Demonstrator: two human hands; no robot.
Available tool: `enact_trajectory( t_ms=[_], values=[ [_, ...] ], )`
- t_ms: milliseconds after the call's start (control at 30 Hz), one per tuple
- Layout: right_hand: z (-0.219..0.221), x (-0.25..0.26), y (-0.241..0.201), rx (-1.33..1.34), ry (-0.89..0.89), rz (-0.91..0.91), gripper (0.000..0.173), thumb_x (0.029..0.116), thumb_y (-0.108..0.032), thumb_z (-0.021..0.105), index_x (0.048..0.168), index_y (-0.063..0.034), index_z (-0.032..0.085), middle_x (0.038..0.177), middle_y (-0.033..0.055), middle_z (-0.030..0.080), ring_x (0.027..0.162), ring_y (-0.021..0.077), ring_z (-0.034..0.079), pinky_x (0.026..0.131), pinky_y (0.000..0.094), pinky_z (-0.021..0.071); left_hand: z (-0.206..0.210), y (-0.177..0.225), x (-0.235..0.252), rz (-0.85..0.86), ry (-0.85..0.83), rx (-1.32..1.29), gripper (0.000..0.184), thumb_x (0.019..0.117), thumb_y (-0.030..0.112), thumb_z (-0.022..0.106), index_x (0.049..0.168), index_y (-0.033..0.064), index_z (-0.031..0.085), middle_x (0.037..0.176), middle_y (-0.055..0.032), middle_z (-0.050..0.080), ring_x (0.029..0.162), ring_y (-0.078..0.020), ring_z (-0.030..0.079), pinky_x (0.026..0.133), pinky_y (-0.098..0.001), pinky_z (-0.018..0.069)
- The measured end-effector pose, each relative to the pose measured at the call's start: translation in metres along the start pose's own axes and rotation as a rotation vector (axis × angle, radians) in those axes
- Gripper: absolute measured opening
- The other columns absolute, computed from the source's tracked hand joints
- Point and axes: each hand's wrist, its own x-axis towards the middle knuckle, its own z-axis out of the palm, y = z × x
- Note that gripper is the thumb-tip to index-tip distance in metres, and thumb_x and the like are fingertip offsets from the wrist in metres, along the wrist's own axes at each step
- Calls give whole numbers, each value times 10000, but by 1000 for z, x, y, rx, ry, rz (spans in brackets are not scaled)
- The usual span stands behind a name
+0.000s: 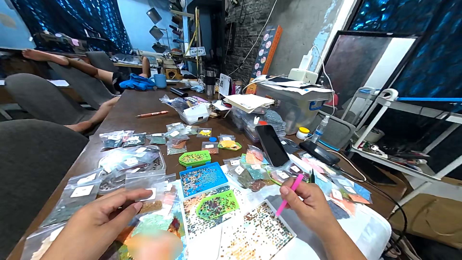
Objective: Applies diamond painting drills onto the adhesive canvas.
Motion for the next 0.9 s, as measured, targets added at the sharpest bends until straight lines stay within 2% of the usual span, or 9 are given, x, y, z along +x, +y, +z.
enact_trajectory(
  t_ms=[233,467,667,833,900],
  values=[
    [-1,0,-1,-70,-85,90,330,1034,-338,561,853,-84,665,670,-121,559,604,-109,499,565,88,426,0,1,0,-2,-4,4,275,939,59,585,1175,-24,700,1103,-112,675,906,-72,643,801,-237,542],
    [0,1,-3,18,22,57,280,1034,-308,574,852,-119,672,693,-141,593,628,-105,547,589,89,475,0,2,0,6,1,3,265,940,45,583,1163,-43,696,1098,-132,677,919,-84,645,819,-250,541],
    [-1,1,-4,-25,-107,176,292,1028,-322,570,868,-98,666,689,-127,574,619,-89,534,581,111,462,0,2,0,2,-12,-7,272,941,46,580,1169,-53,692,1103,-133,673,911,-76,637,814,-238,535],
    [-1,3,-9,3,-26,231,235,1026,-256,561,855,-128,658,676,-148,577,604,-87,554,573,107,482,-1,1,0,1,-31,-10,280,943,49,572,1177,-52,689,1113,-136,669,925,-78,635,822,-239,532],
    [-2,2,-8,-9,-49,227,254,1028,-277,563,848,-124,655,671,-144,568,600,-89,541,569,105,469,-2,2,0,1,-33,-9,281,941,41,569,1176,-57,687,1113,-136,667,927,-76,634,824,-241,532]
  ],
)
